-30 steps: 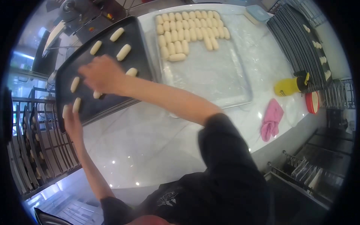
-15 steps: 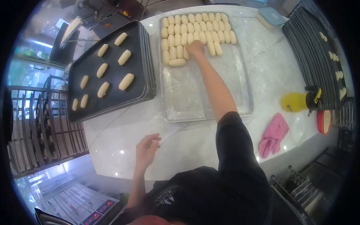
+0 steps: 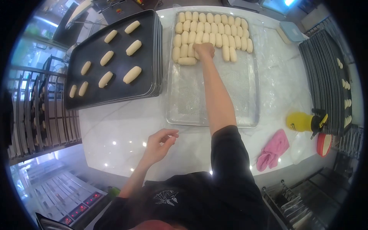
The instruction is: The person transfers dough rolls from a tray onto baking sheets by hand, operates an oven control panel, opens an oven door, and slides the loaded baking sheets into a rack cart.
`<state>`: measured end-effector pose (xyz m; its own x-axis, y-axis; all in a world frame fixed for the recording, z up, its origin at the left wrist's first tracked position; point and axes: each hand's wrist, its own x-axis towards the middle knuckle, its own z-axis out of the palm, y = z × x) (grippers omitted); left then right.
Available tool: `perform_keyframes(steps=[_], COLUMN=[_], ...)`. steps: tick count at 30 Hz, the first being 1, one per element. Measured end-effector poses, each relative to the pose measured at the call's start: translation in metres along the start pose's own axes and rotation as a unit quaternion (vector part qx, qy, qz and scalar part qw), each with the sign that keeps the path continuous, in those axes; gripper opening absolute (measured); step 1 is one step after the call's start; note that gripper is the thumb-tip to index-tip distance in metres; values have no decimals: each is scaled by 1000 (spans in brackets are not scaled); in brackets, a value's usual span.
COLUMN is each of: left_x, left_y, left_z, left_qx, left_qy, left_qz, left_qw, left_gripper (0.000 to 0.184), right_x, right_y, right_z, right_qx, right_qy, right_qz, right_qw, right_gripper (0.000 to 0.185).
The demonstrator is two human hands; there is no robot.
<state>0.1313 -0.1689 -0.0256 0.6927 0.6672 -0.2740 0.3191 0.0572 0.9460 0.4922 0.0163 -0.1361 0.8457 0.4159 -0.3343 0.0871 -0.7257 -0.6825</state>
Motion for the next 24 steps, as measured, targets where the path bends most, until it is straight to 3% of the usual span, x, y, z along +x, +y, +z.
perform_keyframes(steps=[3, 5, 7, 9, 12, 15, 18, 21, 23, 24], left_x=[5, 4, 6, 10, 7, 1, -30, -61, -78, -82], left_y=[12, 18, 18, 17, 9, -3, -22, -101, -136, -147], left_z=[-2, -9, -12, -16, -7, -4, -15, -61, -88, -97], left_qx=[21, 26, 22, -24, -99, -192, -307, -225, -101, -1], left_qy=[-14, -8, 16, 44, 120, 207, 249, 269, 313, 345], left_qz=[5, 46, 65, 48, 51, 84, -12, -113, -156, -171], left_qw=[1000, 999, 998, 998, 987, 956, 919, 930, 931, 923], left_gripper=[27, 28, 29, 31, 33, 35, 36, 44, 45, 44], right_x=[-4, -7, -33, -87, -176, -271, -334, -382, -389, -391], right_y=[10, 26, 34, 26, 18, 36, 82, 97, 121, 130], right_z=[9, 9, -3, -35, -74, -75, -20, 35, 76, 88], right_qx=[-13, 12, 71, 200, 311, 314, 301, 321, 110, 100], right_qy=[18, 75, 136, 107, -35, -136, -227, -332, -298, -303], right_qz=[-60, -202, -299, -322, -296, -270, -227, -119, -281, -268], right_qw=[998, 977, 942, 919, 902, 900, 898, 879, 906, 909], right_gripper=[52, 56, 60, 56, 37, 31, 31, 32, 30, 30])
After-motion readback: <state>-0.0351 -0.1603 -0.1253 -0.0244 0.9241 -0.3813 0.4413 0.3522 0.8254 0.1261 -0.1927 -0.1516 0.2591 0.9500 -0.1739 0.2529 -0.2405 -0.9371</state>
